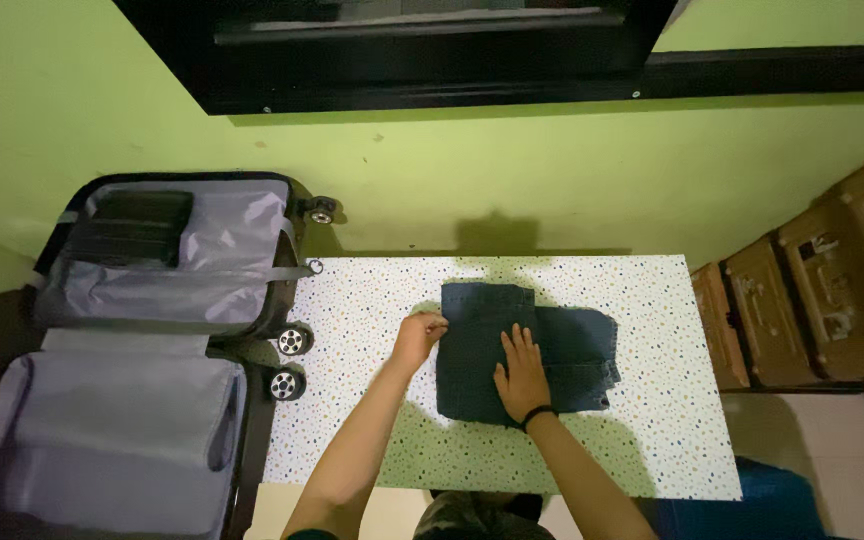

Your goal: The person takes a pair of jeans from a blue laundry basket and lays them flat on a speckled table. They fold the jeans neatly by hand and place the folded garment into an open suitcase.

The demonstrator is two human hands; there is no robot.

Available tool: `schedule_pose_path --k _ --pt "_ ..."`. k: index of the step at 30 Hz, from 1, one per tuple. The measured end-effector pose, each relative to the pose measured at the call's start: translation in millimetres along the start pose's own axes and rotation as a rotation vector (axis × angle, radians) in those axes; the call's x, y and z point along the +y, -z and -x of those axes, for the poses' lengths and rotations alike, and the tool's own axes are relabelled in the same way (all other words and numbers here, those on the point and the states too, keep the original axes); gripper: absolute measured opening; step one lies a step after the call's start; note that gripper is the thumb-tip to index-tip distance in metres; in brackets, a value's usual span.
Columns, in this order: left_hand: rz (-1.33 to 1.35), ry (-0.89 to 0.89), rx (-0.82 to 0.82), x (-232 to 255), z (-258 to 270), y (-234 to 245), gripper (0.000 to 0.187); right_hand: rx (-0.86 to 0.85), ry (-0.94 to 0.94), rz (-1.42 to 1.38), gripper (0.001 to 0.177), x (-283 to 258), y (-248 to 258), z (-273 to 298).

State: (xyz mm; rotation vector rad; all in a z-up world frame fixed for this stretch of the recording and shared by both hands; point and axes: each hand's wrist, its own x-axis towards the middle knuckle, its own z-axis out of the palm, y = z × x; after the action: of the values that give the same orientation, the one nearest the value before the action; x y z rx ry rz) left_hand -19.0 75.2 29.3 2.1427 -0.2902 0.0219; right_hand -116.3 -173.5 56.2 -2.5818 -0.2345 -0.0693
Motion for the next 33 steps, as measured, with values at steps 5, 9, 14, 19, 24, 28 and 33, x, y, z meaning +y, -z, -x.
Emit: schedule_pose_path --k 5,9,14,19,24,28,33 --pt "-0.12 -0.141 -0.209 -10.4 -17.2 2.5 0.01 -0.005 -0.011 -0.019 0.061 -1.7 2.1 1.5" --pt "0.064 -0.092 -0.115 -24.6 -18.6 -0.2 0.009 -0.025 -0.055 0.028 0.062 -3.1 -0.7 -0.8" --pt "0.473 0.303 -0.153 -30.9 -22.6 -5.6 0.005 -0.045 -0.032 -0.001 0.062 1.4 0.7 0.0" --pt "0.428 0.291 -0.353 -33.5 -26.0 -1.0 0.007 -0.055 -0.025 -0.052 0.062 2.3 5.8 3.8" --pt "0.142 0.271 -0.608 -38.5 -33.0 19.5 0.019 -0.048 0.065 -0.107 0.06 2.0 10.7 5.3" --pt "-0.16 -0.004 -0.714 -41.6 -29.3 34.2 0.027 -0.123 0.112 -0.142 0.059 -1.0 14.6 2.7" --pt "-0.144 0.232 -0.727 -40.0 -12.9 36.4 0.031 -0.155 0.121 -0.102 0.057 -1.7 12.4 0.2"
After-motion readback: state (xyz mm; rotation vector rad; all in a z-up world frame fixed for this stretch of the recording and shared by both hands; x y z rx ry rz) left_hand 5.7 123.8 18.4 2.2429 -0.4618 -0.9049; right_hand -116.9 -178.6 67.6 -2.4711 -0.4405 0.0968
